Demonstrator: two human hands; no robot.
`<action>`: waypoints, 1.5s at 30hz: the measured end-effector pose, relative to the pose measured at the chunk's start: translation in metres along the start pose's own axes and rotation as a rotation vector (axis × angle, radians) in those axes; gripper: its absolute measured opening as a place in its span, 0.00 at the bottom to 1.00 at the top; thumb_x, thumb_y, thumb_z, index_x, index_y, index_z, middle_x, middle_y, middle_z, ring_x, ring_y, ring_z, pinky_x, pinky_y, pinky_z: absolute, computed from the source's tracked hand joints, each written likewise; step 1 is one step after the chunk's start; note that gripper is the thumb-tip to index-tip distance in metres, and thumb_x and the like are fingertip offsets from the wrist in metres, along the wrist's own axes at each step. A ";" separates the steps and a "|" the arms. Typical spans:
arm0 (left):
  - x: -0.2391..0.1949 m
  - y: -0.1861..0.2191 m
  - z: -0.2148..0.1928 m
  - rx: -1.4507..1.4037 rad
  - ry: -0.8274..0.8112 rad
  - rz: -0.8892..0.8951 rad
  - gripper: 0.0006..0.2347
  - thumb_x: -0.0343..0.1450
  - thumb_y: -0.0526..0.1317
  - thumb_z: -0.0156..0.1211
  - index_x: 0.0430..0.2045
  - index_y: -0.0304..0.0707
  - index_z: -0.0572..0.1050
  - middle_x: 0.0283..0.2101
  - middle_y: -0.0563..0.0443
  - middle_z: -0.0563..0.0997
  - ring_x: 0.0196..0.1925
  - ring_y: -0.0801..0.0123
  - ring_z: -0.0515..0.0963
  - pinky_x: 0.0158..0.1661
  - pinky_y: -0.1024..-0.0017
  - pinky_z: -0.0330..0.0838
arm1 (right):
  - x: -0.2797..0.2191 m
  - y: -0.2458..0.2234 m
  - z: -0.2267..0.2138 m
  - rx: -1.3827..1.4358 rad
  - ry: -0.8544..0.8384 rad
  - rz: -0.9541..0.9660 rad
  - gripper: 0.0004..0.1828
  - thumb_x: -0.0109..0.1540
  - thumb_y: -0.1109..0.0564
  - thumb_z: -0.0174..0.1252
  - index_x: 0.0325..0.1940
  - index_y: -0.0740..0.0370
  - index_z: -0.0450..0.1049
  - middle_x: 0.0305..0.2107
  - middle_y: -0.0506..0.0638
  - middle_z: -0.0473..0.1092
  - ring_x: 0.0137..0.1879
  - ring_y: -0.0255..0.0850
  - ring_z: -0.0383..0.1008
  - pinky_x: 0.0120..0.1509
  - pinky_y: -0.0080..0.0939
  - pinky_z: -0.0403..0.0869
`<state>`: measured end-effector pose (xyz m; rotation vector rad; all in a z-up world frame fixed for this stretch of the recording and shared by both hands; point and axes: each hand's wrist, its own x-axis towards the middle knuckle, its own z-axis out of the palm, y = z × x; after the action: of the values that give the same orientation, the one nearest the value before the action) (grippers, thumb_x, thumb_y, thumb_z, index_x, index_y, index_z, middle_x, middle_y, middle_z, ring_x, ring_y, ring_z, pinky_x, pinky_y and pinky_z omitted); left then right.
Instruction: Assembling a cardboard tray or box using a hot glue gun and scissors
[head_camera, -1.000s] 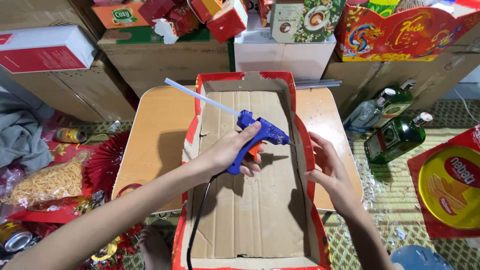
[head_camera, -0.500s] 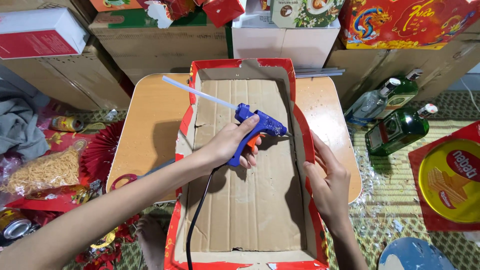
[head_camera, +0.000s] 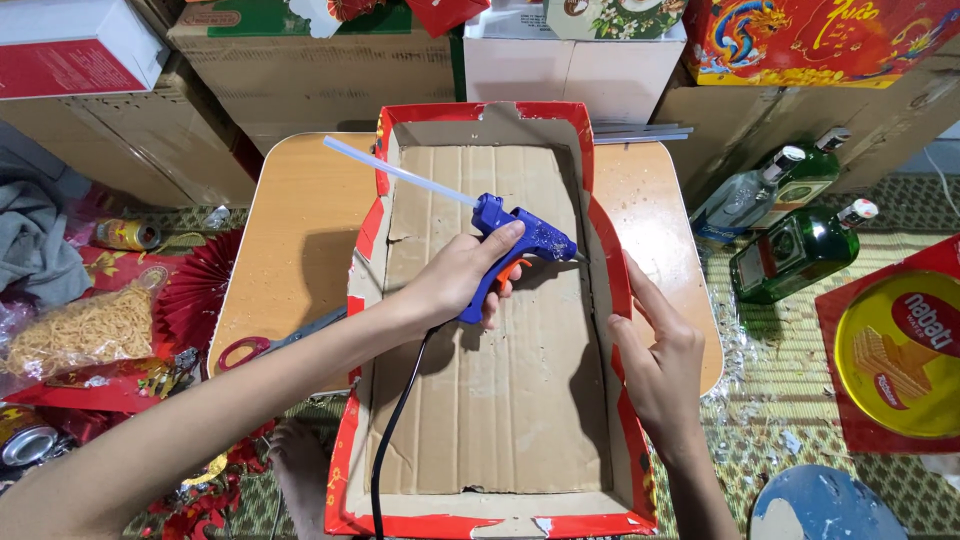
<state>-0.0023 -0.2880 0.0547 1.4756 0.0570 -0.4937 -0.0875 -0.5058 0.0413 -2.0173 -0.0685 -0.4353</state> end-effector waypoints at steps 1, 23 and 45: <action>0.000 0.001 0.000 0.000 0.000 -0.001 0.28 0.72 0.57 0.58 0.26 0.17 0.74 0.18 0.37 0.73 0.11 0.63 0.76 0.10 0.61 0.76 | 0.000 0.000 0.000 0.000 0.000 0.001 0.34 0.57 0.65 0.50 0.70 0.55 0.71 0.54 0.60 0.75 0.63 0.66 0.71 0.66 0.68 0.69; -0.019 0.004 0.002 0.107 -0.071 -0.032 0.26 0.74 0.55 0.54 0.23 0.22 0.74 0.17 0.39 0.71 0.10 0.69 0.70 0.09 0.61 0.75 | 0.000 -0.005 0.002 0.006 0.014 0.011 0.34 0.57 0.66 0.50 0.69 0.57 0.71 0.53 0.64 0.74 0.63 0.67 0.71 0.67 0.68 0.69; -0.052 0.016 0.005 0.130 -0.172 -0.091 0.24 0.73 0.54 0.55 0.26 0.22 0.74 0.20 0.34 0.77 0.10 0.72 0.68 0.07 0.68 0.72 | -0.001 -0.004 0.003 -0.003 0.010 0.027 0.35 0.57 0.64 0.51 0.70 0.55 0.70 0.55 0.64 0.71 0.64 0.64 0.71 0.69 0.67 0.68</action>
<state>-0.0451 -0.2782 0.0882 1.5565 -0.0449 -0.7077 -0.0892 -0.5014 0.0433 -2.0165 -0.0339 -0.4285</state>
